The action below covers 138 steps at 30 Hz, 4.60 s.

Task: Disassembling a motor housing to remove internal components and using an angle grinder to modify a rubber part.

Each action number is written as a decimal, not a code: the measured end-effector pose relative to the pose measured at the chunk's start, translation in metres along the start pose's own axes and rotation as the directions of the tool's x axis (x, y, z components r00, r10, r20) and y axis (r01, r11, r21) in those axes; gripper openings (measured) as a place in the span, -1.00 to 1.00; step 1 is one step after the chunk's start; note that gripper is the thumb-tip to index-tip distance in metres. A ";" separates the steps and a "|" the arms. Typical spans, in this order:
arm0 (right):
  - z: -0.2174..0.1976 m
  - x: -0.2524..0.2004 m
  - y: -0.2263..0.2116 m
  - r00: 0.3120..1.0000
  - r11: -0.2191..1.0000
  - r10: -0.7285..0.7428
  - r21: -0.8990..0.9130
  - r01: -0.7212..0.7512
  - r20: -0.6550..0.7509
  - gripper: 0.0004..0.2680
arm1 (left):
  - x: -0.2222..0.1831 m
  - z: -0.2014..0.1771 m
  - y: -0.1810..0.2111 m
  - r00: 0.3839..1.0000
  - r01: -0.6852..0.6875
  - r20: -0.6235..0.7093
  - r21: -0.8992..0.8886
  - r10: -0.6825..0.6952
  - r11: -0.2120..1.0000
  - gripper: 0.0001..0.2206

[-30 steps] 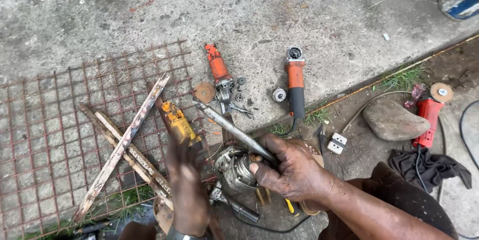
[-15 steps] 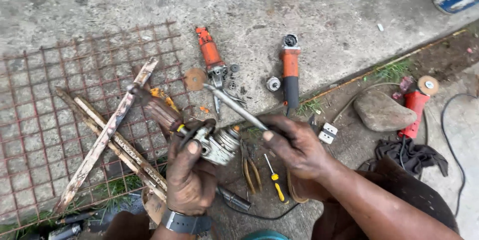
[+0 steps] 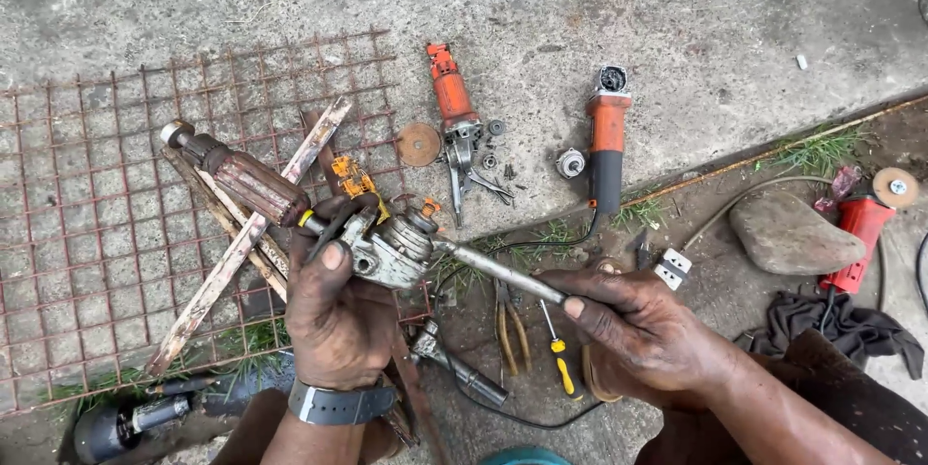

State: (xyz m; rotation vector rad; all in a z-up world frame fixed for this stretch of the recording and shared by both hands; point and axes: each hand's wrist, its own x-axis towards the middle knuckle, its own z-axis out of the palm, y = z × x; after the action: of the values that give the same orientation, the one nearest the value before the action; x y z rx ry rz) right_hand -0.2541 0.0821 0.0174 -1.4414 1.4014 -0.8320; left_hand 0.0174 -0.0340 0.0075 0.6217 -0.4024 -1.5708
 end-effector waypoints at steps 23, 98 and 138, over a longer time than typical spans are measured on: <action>0.006 -0.002 -0.004 0.992 0.990 0.113 0.081 -0.118 0.057 -0.71 | -0.002 -0.002 -0.011 0.982 -0.166 0.118 0.139 0.150 0.976 -0.57; 0.063 -0.016 -0.020 0.883 0.608 0.398 0.650 -0.456 0.248 -0.64 | 0.006 0.000 -0.003 0.941 -0.323 0.139 0.097 0.308 0.941 -0.65; 0.073 0.031 -0.005 0.917 0.422 0.398 0.885 -0.198 0.016 -0.76 | -0.025 0.016 -0.037 0.962 0.274 0.071 -0.249 -0.265 0.929 -0.69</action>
State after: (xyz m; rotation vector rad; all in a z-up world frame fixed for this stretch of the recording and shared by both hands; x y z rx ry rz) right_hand -0.1805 0.0629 -0.0067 -0.2707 1.0193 -1.2250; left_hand -0.0213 -0.0073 0.0023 0.4607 -0.1370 -1.8628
